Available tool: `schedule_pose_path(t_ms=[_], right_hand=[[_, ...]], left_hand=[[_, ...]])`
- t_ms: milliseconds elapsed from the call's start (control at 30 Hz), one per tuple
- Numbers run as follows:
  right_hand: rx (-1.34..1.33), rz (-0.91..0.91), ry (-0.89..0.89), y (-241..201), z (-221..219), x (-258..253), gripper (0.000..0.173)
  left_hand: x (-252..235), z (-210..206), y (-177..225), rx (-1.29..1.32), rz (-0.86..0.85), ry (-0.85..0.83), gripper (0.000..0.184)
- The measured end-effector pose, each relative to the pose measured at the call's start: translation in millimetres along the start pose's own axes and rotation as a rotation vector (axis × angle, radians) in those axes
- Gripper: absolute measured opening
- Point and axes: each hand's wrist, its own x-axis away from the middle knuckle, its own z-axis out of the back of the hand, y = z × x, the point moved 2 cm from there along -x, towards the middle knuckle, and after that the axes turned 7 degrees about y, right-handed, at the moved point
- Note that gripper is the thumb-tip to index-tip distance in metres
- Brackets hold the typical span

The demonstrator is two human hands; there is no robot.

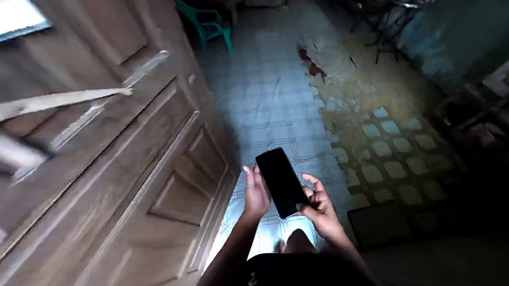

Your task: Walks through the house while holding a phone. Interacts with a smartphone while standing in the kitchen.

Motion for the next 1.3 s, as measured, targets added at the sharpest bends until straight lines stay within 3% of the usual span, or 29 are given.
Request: schedule_pose_path(t_ms=[100,233,433,600,700,767,833,1033,1067,1100,1167,1233,1300], right_hand=[[0.11,0.163,-0.047,11,19,-94,0.091],[0.14,0.25,0.009,0,63,-235,0.089],[0.347,0.329,-0.058,-39,95,-485,0.081],[0.139,0.208,-0.309,-42,127,-702,0.081],[0.009,0.088,-0.317,-45,149,-830,0.081],[-0.045,0.033,-0.261,-51,167,-909,0.077],[-0.047,0.029,-0.159,-67,185,-990,0.062],[-0.029,-0.095,0.365,-106,260,-1205,0.031],[-0.043,-0.102,0.43,-106,276,-1244,0.031],[-0.058,-0.103,0.471,-104,294,-1284,0.041],[-0.056,-0.083,0.475,-103,331,-1366,0.049],[0.016,-0.049,0.415,-111,364,-1452,0.029],[0.086,-0.043,0.349,-128,392,-1544,0.044]], left_hand=[[-93,-46,-9,0.173,0.102,0.016,0.068],[-240,-103,-18,0.144,0.144,-0.091,0.063],[-472,-178,30,0.014,0.131,-0.015,0.063],[-675,-203,39,-0.021,0.039,-0.037,0.064],[-808,-231,35,0.067,-0.002,-0.085,0.062],[-898,-259,33,0.088,0.008,-0.173,0.058],[-989,-298,36,-0.024,0.07,-0.257,0.058],[-1225,-424,-2,0.015,0.277,-0.512,0.057],[-1266,-441,-13,0.02,0.27,-0.553,0.057],[-1306,-458,-23,0.008,0.252,-0.58,0.057],[-1387,-492,-38,-0.037,0.229,-0.564,0.057],[-1468,-528,-44,-0.061,0.247,-0.46,0.053],[-1551,-564,-40,-0.102,0.274,-0.36,0.053]])
